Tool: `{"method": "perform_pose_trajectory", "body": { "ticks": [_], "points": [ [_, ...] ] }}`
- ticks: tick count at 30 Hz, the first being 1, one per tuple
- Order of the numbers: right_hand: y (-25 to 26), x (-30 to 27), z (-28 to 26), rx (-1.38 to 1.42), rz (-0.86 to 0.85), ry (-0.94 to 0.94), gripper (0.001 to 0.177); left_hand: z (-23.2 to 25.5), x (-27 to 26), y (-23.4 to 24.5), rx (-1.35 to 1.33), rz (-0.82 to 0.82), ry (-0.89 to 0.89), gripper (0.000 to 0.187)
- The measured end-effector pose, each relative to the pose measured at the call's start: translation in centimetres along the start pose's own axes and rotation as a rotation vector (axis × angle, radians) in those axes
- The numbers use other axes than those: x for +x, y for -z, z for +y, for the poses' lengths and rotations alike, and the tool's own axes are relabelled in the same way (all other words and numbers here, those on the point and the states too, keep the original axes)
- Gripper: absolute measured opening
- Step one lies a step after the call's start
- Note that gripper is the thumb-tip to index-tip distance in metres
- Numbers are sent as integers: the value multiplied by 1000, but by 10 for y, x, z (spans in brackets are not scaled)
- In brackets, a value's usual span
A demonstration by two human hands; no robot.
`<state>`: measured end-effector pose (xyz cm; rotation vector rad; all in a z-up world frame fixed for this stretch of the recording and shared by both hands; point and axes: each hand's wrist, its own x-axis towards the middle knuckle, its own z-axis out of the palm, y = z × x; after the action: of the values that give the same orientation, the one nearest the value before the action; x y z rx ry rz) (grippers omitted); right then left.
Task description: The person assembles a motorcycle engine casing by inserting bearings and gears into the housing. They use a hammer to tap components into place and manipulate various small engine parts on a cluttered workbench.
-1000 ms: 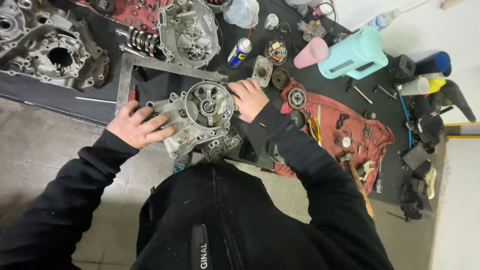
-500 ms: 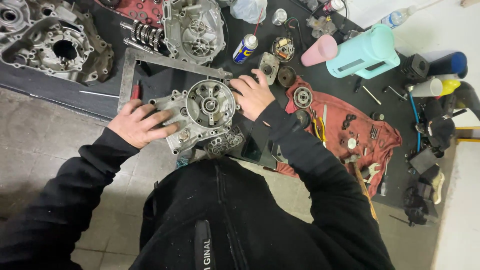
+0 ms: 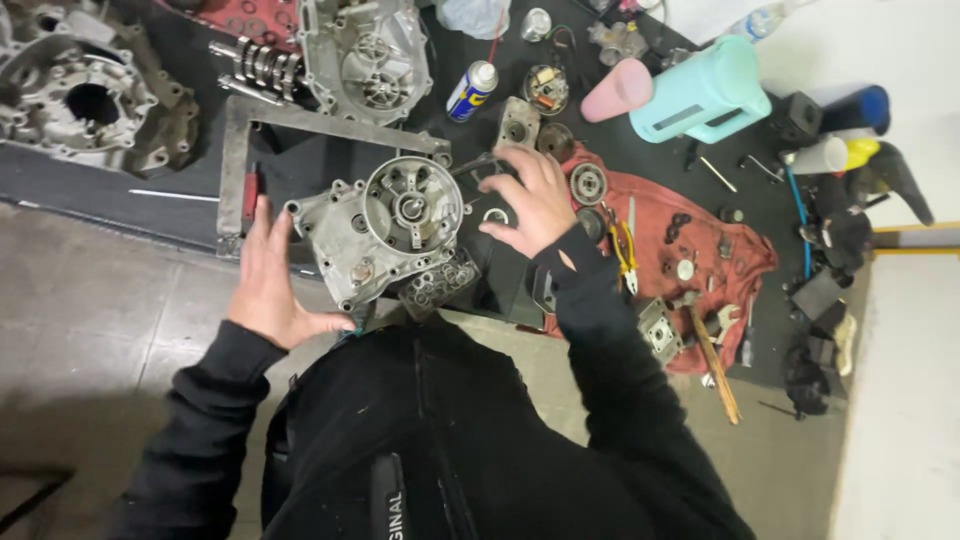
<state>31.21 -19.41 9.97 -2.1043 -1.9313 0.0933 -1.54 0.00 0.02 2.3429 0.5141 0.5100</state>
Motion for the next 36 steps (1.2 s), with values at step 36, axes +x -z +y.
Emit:
{"method": "perform_pose_trajectory", "body": {
  "ticks": [36],
  "points": [
    [-69, -65, -109, 182, 280, -326, 57, -12, 16, 1, -22, -68, -90, 142]
  ]
}}
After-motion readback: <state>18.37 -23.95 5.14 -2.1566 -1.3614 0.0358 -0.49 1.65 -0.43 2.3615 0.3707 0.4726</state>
